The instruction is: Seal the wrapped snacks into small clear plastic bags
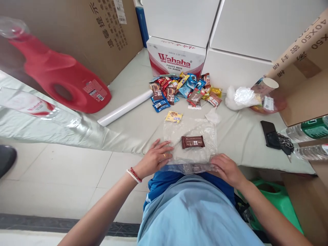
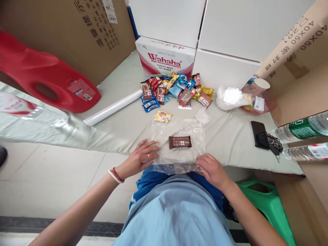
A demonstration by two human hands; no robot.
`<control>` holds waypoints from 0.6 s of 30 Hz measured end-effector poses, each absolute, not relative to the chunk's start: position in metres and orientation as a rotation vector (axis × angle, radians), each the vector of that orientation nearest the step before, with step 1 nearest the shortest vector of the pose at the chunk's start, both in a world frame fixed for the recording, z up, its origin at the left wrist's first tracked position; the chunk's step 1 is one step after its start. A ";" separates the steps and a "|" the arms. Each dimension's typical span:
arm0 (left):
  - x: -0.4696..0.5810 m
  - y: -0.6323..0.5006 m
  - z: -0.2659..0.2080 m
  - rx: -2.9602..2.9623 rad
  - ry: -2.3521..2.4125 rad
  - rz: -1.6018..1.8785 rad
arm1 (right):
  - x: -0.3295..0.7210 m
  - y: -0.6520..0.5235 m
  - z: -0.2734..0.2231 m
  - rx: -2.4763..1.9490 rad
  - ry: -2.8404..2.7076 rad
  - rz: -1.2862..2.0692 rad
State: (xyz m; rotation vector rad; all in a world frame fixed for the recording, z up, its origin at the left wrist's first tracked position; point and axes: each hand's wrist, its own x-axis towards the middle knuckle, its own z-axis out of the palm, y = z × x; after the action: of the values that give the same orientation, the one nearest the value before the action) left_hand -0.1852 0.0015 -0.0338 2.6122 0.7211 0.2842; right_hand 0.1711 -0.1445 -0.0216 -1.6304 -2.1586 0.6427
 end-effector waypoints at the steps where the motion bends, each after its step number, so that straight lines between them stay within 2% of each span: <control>1: -0.181 0.004 -0.033 2.563 0.735 0.366 | 0.174 -0.135 -0.014 -1.623 -2.080 0.704; 4: -0.166 0.021 -0.034 2.366 0.877 0.588 | 0.185 -0.095 0.006 -1.664 -1.859 0.834; 8: -0.147 0.047 -0.045 2.156 1.457 0.657 | 0.199 -0.036 0.004 -1.922 -1.760 0.882; 11: -0.146 0.051 -0.044 2.149 1.793 0.755 | 0.202 -0.006 -0.001 -2.219 -1.940 0.623; 13: -0.147 0.043 -0.034 2.198 1.907 1.009 | 0.198 0.009 0.004 -2.250 -2.066 0.342; 16: -0.135 0.020 -0.014 2.405 1.713 1.254 | 0.181 0.032 0.012 -2.012 -2.245 0.197; 18: -0.114 0.007 -0.005 2.643 1.303 0.974 | 0.165 0.051 0.011 -1.887 -2.351 0.288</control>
State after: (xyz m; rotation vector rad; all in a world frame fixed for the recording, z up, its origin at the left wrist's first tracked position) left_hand -0.1139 0.0067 -0.0049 2.6428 1.3029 0.9740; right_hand 0.1651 0.0510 0.0111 -1.8875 -2.3506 0.2883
